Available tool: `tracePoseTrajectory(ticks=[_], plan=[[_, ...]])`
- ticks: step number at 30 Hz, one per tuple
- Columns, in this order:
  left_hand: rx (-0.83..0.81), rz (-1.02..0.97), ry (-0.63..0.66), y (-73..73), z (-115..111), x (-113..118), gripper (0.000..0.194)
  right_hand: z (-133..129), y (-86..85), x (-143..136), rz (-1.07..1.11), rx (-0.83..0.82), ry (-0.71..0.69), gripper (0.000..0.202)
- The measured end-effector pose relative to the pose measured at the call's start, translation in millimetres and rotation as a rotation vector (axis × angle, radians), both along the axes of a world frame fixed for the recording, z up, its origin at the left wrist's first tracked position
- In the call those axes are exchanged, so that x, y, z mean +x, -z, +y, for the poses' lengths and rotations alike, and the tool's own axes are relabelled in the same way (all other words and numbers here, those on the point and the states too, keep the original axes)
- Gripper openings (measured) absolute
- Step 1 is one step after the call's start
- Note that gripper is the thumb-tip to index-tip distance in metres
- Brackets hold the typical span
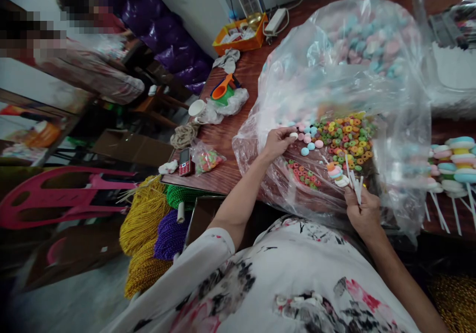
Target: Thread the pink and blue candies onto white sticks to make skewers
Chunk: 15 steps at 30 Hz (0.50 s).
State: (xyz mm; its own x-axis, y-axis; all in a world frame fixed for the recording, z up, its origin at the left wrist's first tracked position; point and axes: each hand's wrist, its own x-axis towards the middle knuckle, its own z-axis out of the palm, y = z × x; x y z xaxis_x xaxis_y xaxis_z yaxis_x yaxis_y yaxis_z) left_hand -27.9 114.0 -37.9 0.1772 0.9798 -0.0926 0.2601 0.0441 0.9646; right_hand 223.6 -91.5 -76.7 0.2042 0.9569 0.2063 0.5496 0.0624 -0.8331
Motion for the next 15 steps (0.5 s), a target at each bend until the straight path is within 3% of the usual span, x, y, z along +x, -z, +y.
tracePoseTrajectory(ticks=[4, 9, 15], plan=[[0.175, 0.221, 0.1, 8.5, 13.4, 9.8, 0.017, 0.5, -3.1, -0.9, -0.012, 0.023, -0.011, 0.028], [0.368, 0.375, 0.222, 9.6, 12.8, 12.5, 0.02, 1.2, -5.3, -1.5, -0.017, 0.039, -0.03, 0.024], [0.435, 0.462, 0.149, 12.6, 2.5, 15.3, 0.023, 2.7, -8.3, -3.2, -0.021, 0.059, -0.043, 0.021]])
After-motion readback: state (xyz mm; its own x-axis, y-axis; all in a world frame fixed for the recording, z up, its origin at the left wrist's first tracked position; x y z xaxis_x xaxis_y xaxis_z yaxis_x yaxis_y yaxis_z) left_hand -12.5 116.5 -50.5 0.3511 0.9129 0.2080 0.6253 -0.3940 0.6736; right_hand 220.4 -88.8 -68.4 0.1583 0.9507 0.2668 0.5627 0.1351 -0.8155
